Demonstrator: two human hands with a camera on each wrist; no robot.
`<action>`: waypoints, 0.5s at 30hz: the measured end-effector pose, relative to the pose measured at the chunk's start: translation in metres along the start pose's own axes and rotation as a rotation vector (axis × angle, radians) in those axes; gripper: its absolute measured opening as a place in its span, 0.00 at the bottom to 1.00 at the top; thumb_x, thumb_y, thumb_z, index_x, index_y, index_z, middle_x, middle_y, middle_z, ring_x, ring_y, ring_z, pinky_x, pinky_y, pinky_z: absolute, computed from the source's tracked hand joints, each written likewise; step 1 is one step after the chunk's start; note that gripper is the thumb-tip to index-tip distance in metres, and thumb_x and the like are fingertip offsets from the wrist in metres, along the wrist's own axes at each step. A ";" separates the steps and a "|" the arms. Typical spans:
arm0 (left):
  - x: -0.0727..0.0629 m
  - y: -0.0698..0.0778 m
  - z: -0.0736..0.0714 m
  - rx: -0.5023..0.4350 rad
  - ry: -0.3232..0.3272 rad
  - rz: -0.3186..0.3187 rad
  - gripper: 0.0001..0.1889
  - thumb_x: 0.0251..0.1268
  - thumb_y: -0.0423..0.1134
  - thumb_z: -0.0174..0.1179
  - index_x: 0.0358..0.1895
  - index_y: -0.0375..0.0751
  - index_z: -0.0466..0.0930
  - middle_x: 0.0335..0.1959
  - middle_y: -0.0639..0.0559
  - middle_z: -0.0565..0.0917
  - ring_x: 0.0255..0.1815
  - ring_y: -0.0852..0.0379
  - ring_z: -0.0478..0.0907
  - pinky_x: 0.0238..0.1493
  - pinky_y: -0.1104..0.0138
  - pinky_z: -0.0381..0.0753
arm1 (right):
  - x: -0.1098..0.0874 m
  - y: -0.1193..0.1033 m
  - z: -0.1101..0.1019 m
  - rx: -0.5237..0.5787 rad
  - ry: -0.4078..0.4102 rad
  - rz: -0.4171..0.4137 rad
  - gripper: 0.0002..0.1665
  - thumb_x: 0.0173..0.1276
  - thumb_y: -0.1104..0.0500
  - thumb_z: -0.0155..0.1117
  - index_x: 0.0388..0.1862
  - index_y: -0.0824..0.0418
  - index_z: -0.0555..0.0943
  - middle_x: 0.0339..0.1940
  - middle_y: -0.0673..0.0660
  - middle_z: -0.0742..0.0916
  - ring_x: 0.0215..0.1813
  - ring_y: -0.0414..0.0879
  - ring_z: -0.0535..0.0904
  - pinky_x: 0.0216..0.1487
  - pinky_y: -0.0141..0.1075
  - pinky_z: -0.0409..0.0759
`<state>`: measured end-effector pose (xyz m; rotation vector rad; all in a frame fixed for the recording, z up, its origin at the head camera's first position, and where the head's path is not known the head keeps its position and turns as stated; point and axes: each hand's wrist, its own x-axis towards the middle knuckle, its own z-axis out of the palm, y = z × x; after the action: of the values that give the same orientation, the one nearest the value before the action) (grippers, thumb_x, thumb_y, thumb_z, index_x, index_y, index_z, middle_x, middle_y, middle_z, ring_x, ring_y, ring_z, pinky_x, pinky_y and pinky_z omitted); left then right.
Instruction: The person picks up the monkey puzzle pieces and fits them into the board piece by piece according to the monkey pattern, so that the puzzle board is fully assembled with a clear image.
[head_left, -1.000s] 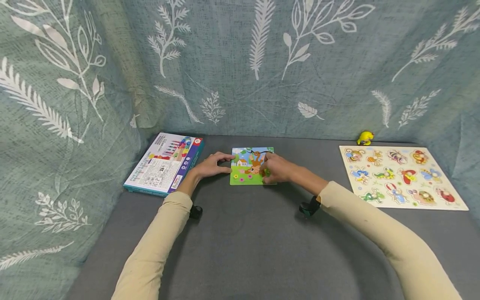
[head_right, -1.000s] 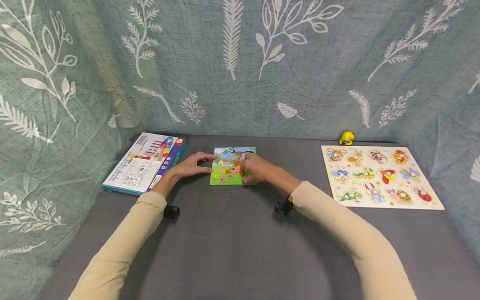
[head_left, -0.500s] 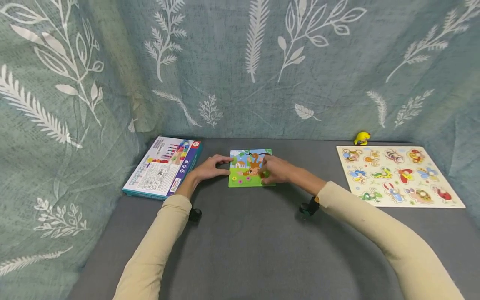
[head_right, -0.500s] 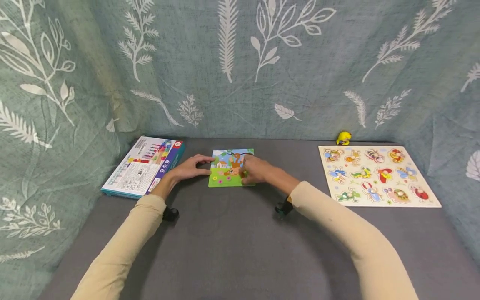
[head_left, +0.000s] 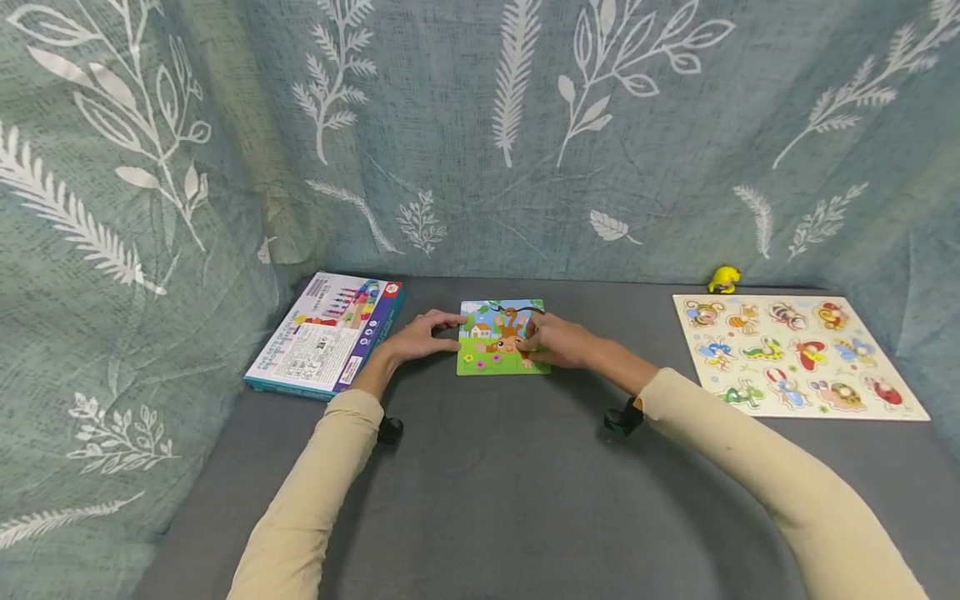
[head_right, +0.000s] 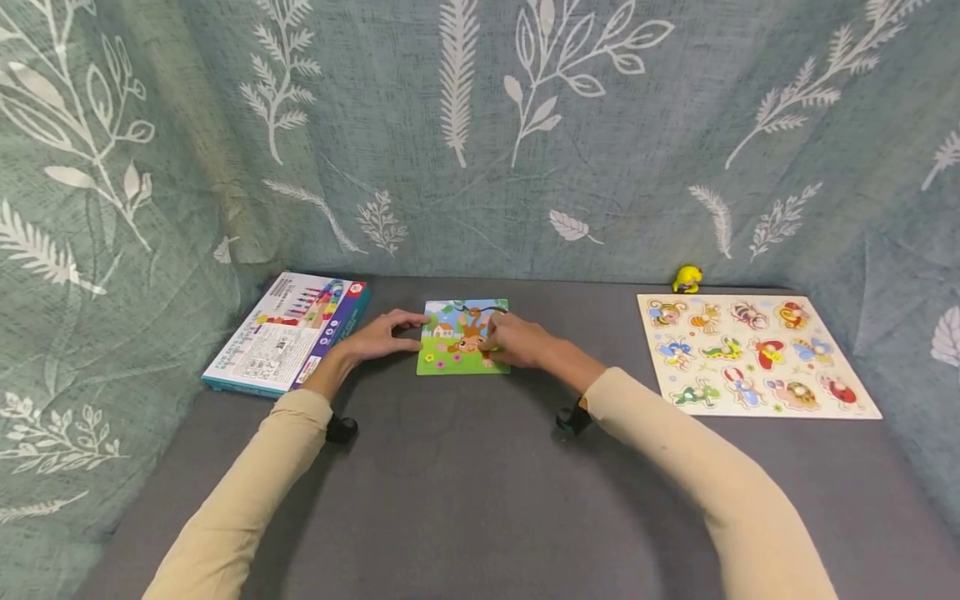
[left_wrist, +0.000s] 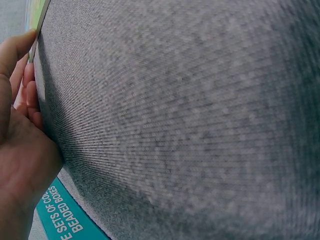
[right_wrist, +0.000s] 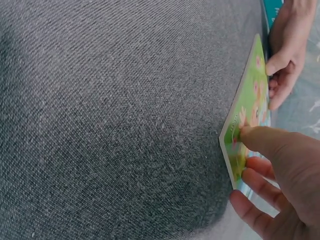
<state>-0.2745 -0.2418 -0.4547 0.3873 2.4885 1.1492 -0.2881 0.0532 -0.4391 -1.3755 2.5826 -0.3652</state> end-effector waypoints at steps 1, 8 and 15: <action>0.000 0.000 0.000 0.000 0.000 -0.001 0.29 0.66 0.38 0.60 0.69 0.37 0.68 0.63 0.35 0.68 0.63 0.41 0.64 0.67 0.46 0.61 | 0.000 0.000 0.000 0.002 0.002 -0.006 0.18 0.67 0.57 0.65 0.55 0.58 0.84 0.46 0.58 0.79 0.39 0.45 0.71 0.33 0.31 0.68; 0.002 -0.004 -0.001 0.006 -0.001 -0.005 0.29 0.66 0.38 0.60 0.69 0.38 0.68 0.63 0.36 0.67 0.64 0.41 0.64 0.67 0.47 0.61 | -0.003 0.001 -0.003 0.041 -0.018 -0.043 0.20 0.67 0.57 0.65 0.56 0.60 0.83 0.48 0.60 0.78 0.41 0.47 0.70 0.39 0.36 0.69; 0.003 -0.004 0.001 -0.005 -0.007 -0.009 0.29 0.66 0.39 0.60 0.70 0.39 0.67 0.63 0.36 0.67 0.64 0.42 0.64 0.67 0.46 0.61 | -0.005 0.002 -0.003 0.045 -0.050 -0.011 0.23 0.68 0.54 0.64 0.60 0.59 0.81 0.51 0.60 0.77 0.43 0.49 0.71 0.41 0.38 0.70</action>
<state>-0.2766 -0.2423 -0.4587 0.3778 2.4783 1.1488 -0.2878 0.0593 -0.4366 -1.3664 2.5120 -0.3829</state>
